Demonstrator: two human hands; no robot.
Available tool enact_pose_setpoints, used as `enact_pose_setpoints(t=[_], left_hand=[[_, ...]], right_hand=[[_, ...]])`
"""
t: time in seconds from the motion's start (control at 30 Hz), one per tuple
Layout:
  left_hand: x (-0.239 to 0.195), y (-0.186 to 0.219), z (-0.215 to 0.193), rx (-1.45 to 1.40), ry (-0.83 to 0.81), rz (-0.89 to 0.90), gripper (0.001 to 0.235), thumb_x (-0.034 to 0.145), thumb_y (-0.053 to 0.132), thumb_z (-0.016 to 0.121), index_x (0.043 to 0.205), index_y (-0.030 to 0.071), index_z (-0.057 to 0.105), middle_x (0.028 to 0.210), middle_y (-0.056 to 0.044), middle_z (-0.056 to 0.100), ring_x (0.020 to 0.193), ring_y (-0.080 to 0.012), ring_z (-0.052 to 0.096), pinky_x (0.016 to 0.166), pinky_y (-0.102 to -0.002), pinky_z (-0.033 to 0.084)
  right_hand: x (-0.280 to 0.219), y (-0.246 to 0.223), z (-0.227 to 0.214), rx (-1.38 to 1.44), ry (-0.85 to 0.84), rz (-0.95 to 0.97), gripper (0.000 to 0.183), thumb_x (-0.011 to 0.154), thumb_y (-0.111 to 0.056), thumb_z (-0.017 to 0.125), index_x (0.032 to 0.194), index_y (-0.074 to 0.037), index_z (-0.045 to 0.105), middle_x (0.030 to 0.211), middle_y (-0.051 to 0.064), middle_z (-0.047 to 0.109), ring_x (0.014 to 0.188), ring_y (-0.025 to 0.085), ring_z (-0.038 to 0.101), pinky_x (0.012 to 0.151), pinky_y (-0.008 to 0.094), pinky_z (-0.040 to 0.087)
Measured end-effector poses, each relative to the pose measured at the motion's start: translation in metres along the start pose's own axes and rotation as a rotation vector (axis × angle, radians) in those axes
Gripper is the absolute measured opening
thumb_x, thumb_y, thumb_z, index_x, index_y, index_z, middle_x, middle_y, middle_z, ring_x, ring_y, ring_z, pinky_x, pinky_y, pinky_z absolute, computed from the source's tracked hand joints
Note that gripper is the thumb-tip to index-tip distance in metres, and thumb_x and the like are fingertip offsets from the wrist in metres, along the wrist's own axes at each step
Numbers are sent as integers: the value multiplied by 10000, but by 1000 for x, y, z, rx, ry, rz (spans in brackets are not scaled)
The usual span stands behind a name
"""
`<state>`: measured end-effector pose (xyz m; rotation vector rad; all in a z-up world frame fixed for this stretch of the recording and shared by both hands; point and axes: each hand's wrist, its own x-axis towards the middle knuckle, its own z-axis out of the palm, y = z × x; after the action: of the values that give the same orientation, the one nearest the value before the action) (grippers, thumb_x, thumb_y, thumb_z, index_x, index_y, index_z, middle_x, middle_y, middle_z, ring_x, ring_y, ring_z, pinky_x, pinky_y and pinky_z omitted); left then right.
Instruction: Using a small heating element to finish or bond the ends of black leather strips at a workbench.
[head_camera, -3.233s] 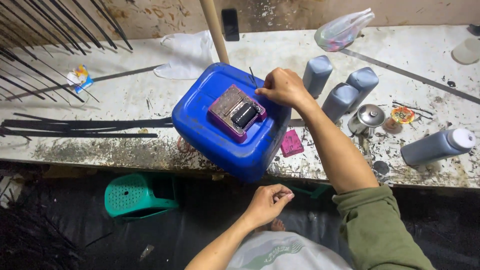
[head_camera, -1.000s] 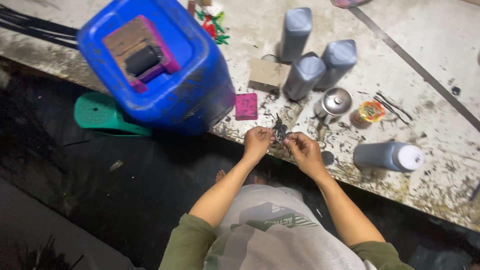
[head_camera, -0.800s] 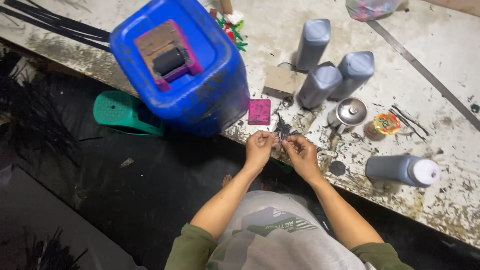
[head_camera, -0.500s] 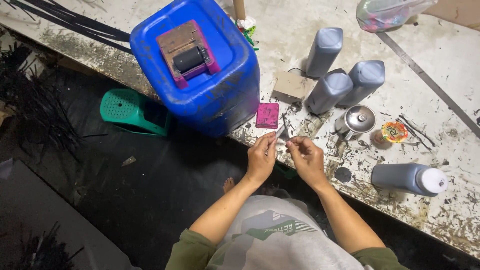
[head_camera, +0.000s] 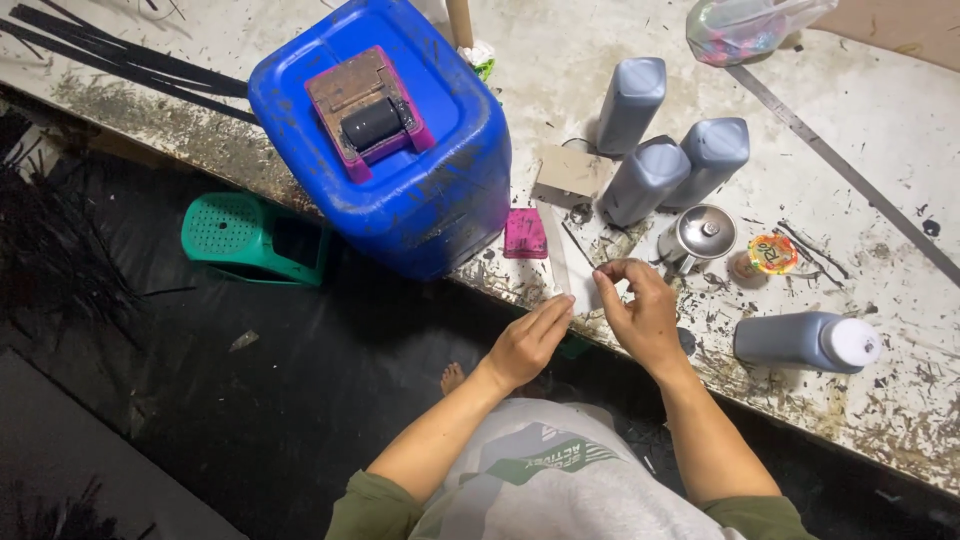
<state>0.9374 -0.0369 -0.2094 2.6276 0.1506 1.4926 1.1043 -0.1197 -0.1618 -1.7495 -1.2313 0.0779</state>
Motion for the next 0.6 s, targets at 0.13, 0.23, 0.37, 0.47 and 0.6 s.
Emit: enact_pose_setpoints(t=[0.13,0.23,0.37,0.47,0.6], left_hand=[[-3,-4,-8,-21,-15,34,88,946,-42,684,1019,-71,722,1103,-227,718,1018,-326,747,876,-355,632],[-4,-9,-12,-42,-10,7,87,936,-55,685,1010,-80,722,1090,-227,718,992,-329,747,849,-354,634],[5,-15,-18,-111,17,-67,97,942,-57,674,1020,-74,728,1091,-208,715,971,-323,746,818,-347,635],[5,-20,-19,-97,33,-108,126,953,-34,662,1053,-57,736,1103,-189,706,962,-305,747,799,-343,639],[-3,-23,-7,-86,72,-221,147,960,-8,660,1081,-25,743,1091,-151,692,955,-284,744,793,-318,639]], right_hand=[[-1,5,2,-17,-19,39,137,961,-133,781,892,-42,705,774,107,720,741,285,704,640,356,535],[-8,5,6,2,-39,62,122,948,-130,785,890,-49,714,764,101,720,722,266,704,628,346,530],[-19,-9,11,57,-73,27,91,930,-99,767,879,-46,715,744,102,722,641,245,685,557,326,519],[-36,10,30,76,-42,33,99,911,-86,786,871,-37,710,741,99,720,612,226,675,533,302,519],[-31,-13,31,106,-5,17,102,918,-81,782,877,-35,702,745,107,717,608,243,678,519,297,520]])
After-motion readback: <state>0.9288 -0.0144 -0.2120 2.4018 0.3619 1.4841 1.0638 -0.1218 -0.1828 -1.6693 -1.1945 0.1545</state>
